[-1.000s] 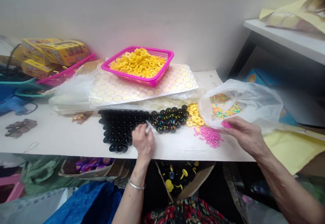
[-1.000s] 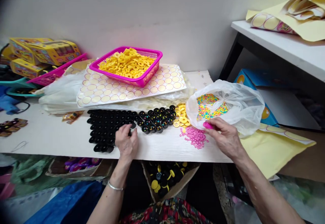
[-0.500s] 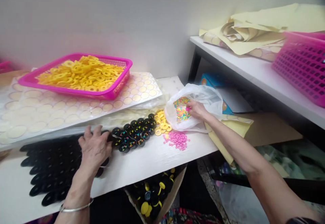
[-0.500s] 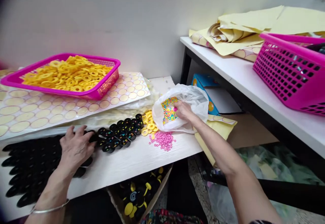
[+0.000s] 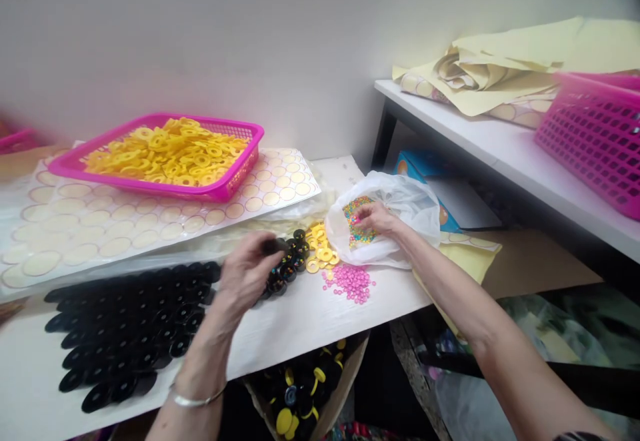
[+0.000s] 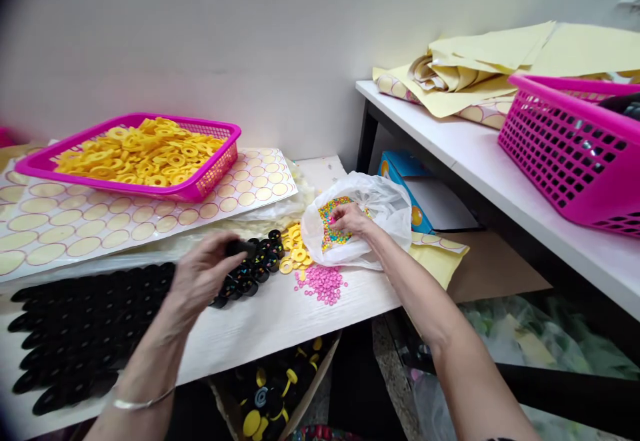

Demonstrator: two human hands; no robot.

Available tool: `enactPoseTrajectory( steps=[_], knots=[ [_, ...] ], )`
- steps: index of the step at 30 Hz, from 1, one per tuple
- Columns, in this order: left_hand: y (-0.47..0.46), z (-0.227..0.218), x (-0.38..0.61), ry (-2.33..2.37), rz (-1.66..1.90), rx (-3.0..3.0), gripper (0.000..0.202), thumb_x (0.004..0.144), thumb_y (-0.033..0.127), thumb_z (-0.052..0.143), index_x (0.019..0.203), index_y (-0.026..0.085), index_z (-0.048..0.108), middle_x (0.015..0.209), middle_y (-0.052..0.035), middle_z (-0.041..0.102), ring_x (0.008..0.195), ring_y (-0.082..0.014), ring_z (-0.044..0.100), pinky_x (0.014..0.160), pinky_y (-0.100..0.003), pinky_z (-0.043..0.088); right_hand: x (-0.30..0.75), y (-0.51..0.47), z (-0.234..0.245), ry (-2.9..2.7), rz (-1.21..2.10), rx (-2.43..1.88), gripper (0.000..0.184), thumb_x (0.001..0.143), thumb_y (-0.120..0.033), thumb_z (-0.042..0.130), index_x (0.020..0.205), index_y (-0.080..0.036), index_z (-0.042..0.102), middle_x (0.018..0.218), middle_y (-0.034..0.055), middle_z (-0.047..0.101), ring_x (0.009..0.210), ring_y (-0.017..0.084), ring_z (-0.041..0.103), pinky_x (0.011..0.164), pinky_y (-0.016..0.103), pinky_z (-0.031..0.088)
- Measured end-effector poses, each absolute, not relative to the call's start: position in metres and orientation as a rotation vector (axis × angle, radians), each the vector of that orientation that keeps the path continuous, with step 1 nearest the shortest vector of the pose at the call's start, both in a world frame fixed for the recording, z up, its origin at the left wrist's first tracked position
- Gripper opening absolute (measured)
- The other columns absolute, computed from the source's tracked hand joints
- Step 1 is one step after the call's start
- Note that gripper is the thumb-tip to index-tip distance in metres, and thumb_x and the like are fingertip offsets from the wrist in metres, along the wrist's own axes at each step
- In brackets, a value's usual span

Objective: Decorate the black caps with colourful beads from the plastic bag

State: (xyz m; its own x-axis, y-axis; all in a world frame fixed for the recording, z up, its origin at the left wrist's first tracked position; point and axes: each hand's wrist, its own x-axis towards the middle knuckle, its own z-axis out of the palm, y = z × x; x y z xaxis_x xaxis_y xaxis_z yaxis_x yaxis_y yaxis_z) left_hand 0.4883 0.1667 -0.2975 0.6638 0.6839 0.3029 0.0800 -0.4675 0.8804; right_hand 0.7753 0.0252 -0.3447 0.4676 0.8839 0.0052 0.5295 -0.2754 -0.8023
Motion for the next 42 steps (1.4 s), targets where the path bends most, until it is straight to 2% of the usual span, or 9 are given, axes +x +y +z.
enactPoseTrajectory(
  steps=[3,6,14,20,23,27,33,38,42],
  knots=[
    [0.142,-0.308,0.547,0.4,0.68,1.862,0.035,0.064,0.024,0.065,0.099,0.017,0.063,0.094,-0.0053,0.063,0.086,-0.0168,0.059,0.077,-0.029,0.048,0.771,0.012,-0.335,-0.79,0.828,-1.525,0.033,0.046,-0.032,0.078,0.071,-0.014,0.065,0.061,-0.0009,0.06,0.056,0.013,0.055,0.054,0.025,0.047],
    [0.124,-0.323,0.595,0.353,0.594,1.876,0.051,0.062,0.017,0.063,0.113,0.017,0.058,0.09,-0.0042,0.063,0.08,-0.0153,0.059,0.069,-0.026,0.047,0.764,0.001,-0.319,-0.674,0.895,-1.361,0.035,0.039,-0.026,0.083,0.067,-0.015,0.066,0.064,-0.0013,0.062,0.057,0.011,0.055,0.057,0.024,0.046],
    [0.1,-0.341,0.63,0.305,0.647,2.007,0.056,0.063,0.017,0.062,0.118,0.019,0.053,0.083,0.0002,0.065,0.073,-0.014,0.058,0.066,-0.024,0.044,0.751,-0.013,-0.289,-1.367,0.465,-1.685,0.007,0.069,-0.017,0.063,0.076,-0.016,0.067,0.071,0.0005,0.061,0.072,0.016,0.054,0.069,0.029,0.041],
    [0.097,-0.336,0.625,0.311,0.654,2.009,0.058,0.063,0.015,0.061,0.12,0.018,0.052,0.082,0.0004,0.065,0.068,-0.0131,0.057,0.065,-0.024,0.043,0.734,-0.013,-0.282,-1.751,-0.066,-2.04,0.02,0.079,-0.007,0.051,0.083,-0.016,0.068,0.08,0.0051,0.058,0.08,0.018,0.051,0.067,0.027,0.034],
    [0.098,-0.336,0.626,0.3,0.652,1.996,0.058,0.062,0.014,0.06,0.119,0.018,0.052,0.08,0.0009,0.065,0.069,-0.0133,0.057,0.066,-0.025,0.042,0.73,-0.013,-0.28,-1.796,-0.154,-2.077,0.021,0.081,-0.008,0.05,0.084,-0.016,0.069,0.08,0.006,0.058,0.079,0.018,0.05,0.067,0.028,0.034],
    [0.096,-0.335,0.625,0.294,0.664,1.989,0.048,0.063,0.013,0.06,0.111,0.019,0.056,0.077,0.0025,0.063,0.068,-0.0117,0.055,0.063,-0.022,0.04,0.735,-0.015,-0.285,-1.648,-0.05,-1.973,0.02,0.076,-0.007,0.051,0.077,-0.017,0.068,0.079,0.0049,0.059,0.077,0.018,0.052,0.067,0.028,0.036],
    [0.096,-0.335,0.617,0.299,0.676,1.94,0.048,0.064,0.014,0.061,0.111,0.018,0.057,0.08,0.0012,0.064,0.063,-0.0095,0.053,0.058,-0.02,0.039,0.739,-0.018,-0.294,-1.2,0.503,-1.556,0.006,0.067,-0.02,0.065,0.071,-0.017,0.068,0.072,0.0007,0.062,0.07,0.016,0.056,0.067,0.029,0.043],
    [0.096,-0.336,0.609,0.28,0.75,1.899,0.047,0.065,0.013,0.06,0.112,0.015,0.056,0.083,-0.0012,0.065,0.068,-0.0105,0.056,0.06,-0.021,0.042,0.734,-0.017,-0.299,-0.938,0.714,-1.471,0.019,0.054,-0.026,0.077,0.068,-0.016,0.069,0.067,-0.0007,0.062,0.065,0.015,0.055,0.066,0.029,0.045],
    [0.095,-0.334,0.602,0.216,0.813,1.952,0.041,0.067,0.012,0.058,0.108,0.016,0.057,0.08,-0.0007,0.065,0.071,-0.0111,0.057,0.061,-0.02,0.042,0.728,-0.017,-0.3,-0.953,0.703,-1.453,0.02,0.054,-0.025,0.077,0.07,-0.016,0.07,0.069,-0.0003,0.062,0.068,0.015,0.055,0.067,0.029,0.045]
  ],
)
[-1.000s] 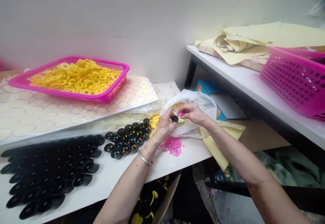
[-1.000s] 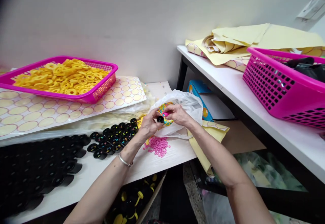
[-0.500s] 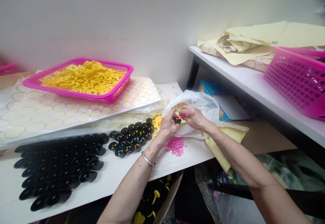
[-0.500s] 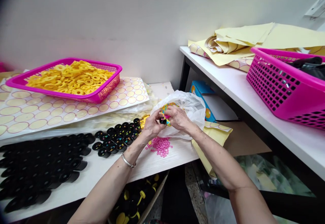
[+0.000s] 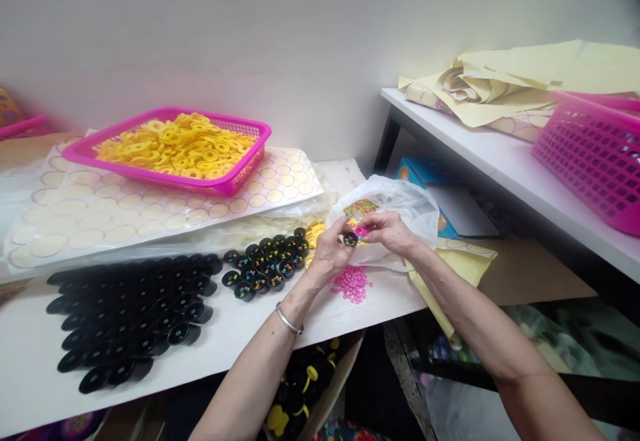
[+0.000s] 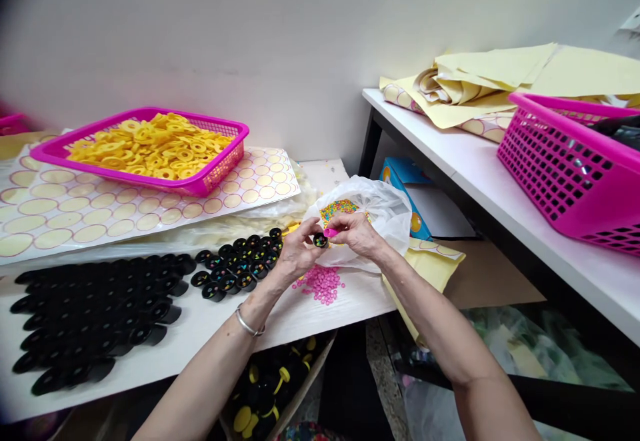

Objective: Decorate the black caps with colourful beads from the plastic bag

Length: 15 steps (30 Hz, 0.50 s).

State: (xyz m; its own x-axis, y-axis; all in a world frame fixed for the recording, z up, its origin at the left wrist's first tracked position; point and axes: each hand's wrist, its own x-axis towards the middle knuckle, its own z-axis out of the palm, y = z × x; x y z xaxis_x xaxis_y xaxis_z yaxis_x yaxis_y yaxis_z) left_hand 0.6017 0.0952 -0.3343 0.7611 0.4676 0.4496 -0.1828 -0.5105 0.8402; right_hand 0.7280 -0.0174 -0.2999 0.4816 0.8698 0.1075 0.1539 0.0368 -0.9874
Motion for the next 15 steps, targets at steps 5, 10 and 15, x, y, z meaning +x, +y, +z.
enactPoseTrajectory(
  steps=[5,10,15],
  knots=[
    [0.094,-0.333,0.592,0.173,0.867,2.067,0.038,0.067,0.007,0.053,0.103,0.018,0.059,0.079,0.0008,0.063,0.069,-0.0102,0.055,0.062,-0.021,0.041,0.72,-0.019,-0.297,-1.101,0.597,-1.468,0.013,0.06,-0.025,0.073,0.071,-0.018,0.069,0.071,0.0,0.062,0.071,0.016,0.055,0.069,0.029,0.044],
    [0.082,-0.334,0.543,0.331,0.871,2.183,0.044,0.066,0.008,0.054,0.109,0.018,0.057,0.082,0.0001,0.064,0.071,-0.0117,0.057,0.065,-0.023,0.043,0.73,-0.017,-0.293,-1.199,0.321,-1.783,0.011,0.07,-0.021,0.063,0.079,-0.016,0.068,0.078,0.0044,0.064,0.075,0.019,0.056,0.07,0.032,0.045],
    [0.079,-0.362,0.453,0.893,0.979,2.145,0.035,0.067,0.013,0.055,0.1,0.019,0.06,0.083,-0.0001,0.064,0.074,-0.0133,0.059,0.065,-0.024,0.044,0.738,-0.022,-0.294,-1.524,-0.349,-2.458,0.022,0.073,-0.002,0.046,0.072,-0.014,0.065,0.084,0.0124,0.063,0.091,0.027,0.053,0.077,0.039,0.038]
  ],
)
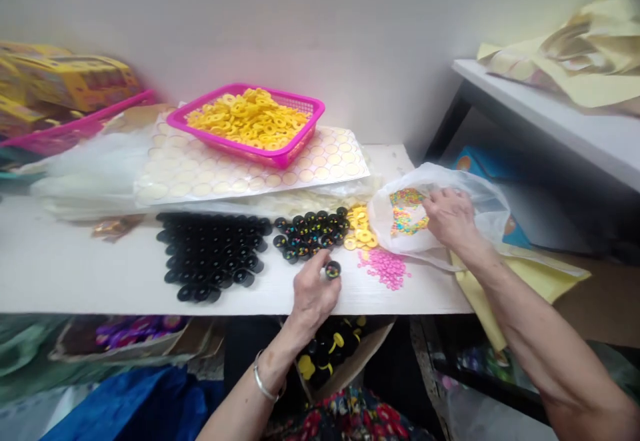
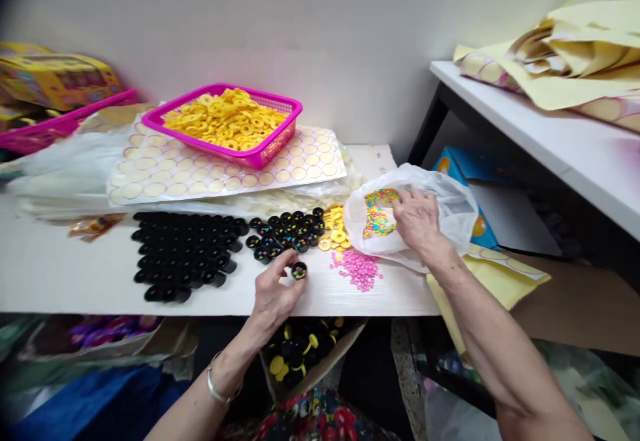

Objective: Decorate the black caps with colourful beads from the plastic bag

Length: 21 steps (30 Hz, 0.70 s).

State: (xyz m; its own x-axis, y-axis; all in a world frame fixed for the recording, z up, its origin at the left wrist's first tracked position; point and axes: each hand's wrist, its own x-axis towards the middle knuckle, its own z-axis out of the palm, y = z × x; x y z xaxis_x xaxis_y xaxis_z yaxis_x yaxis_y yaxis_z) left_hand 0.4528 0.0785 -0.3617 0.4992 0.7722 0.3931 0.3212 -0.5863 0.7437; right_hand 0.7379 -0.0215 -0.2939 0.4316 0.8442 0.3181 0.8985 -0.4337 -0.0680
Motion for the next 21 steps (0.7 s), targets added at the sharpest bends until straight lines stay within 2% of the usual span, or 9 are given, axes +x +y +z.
enactPoseTrajectory(
  steps=[3,6,10,14,17,19,21],
  knots=[
    [0.09,-0.384,0.413,1.293,1.002,2.071,0.031,0.065,0.017,0.058,0.096,0.02,0.062,0.08,0.0,0.063,0.071,-0.0142,0.057,0.065,-0.025,0.044,0.714,-0.032,-0.303,-1.531,-0.336,-2.3,0.017,0.081,-0.013,0.048,0.079,-0.019,0.064,0.086,0.0096,0.062,0.087,0.025,0.054,0.073,0.036,0.04],
    [0.104,-0.396,0.402,1.401,1.001,1.97,0.028,0.064,0.023,0.062,0.092,0.02,0.062,0.071,0.0028,0.059,0.062,-0.0118,0.052,0.061,-0.024,0.043,0.667,-0.045,-0.315,-1.45,0.022,-1.941,0.012,0.085,-0.023,0.05,0.084,-0.021,0.062,0.082,0.0052,0.061,0.077,0.02,0.055,0.069,0.032,0.042],
    [0.109,-0.401,0.412,1.35,1.007,1.718,0.032,0.064,0.028,0.066,0.093,0.019,0.059,0.061,0.0062,0.053,0.054,-0.0099,0.05,0.057,-0.022,0.043,0.6,-0.048,-0.334,-1.346,0.493,-1.681,0.009,0.084,-0.022,0.053,0.08,-0.02,0.06,0.074,0.0021,0.057,0.071,0.017,0.053,0.065,0.029,0.041],
    [0.106,-0.401,0.403,1.281,1.024,1.636,0.042,0.064,0.031,0.068,0.102,0.018,0.055,0.07,0.0032,0.058,0.057,-0.0111,0.054,0.058,-0.023,0.047,0.556,-0.037,-0.349,-1.271,0.643,-1.616,0.006,0.08,-0.014,0.055,0.079,-0.019,0.059,0.074,0.0011,0.055,0.072,0.015,0.051,0.065,0.028,0.039],
    [0.114,-0.394,0.379,1.352,1.112,1.949,0.035,0.071,0.033,0.063,0.102,0.017,0.057,0.086,-0.0052,0.062,0.069,-0.015,0.056,0.068,-0.03,0.048,0.54,-0.033,-0.356,-1.26,0.674,-1.556,0.009,0.081,-0.012,0.053,0.081,-0.019,0.058,0.076,0.0009,0.054,0.073,0.015,0.051,0.066,0.027,0.038],
    [0.126,-0.385,0.365,1.527,1.107,2.253,0.03,0.075,0.035,0.059,0.098,0.015,0.06,0.102,-0.0129,0.06,0.09,-0.0232,0.056,0.081,-0.04,0.045,0.54,-0.034,-0.358,-1.264,0.641,-1.554,0.008,0.082,-0.013,0.053,0.081,-0.019,0.057,0.079,0.0014,0.054,0.075,0.015,0.051,0.068,0.027,0.038],
    [0.139,-0.375,0.358,1.73,0.965,2.477,0.03,0.077,0.038,0.057,0.093,0.014,0.061,0.117,-0.0187,0.054,0.109,-0.0331,0.046,0.088,-0.049,0.038,0.554,-0.034,-0.357,-1.248,0.559,-1.593,0.006,0.082,-0.015,0.053,0.08,-0.019,0.057,0.079,0.0018,0.053,0.076,0.016,0.051,0.069,0.027,0.039]
  ],
)
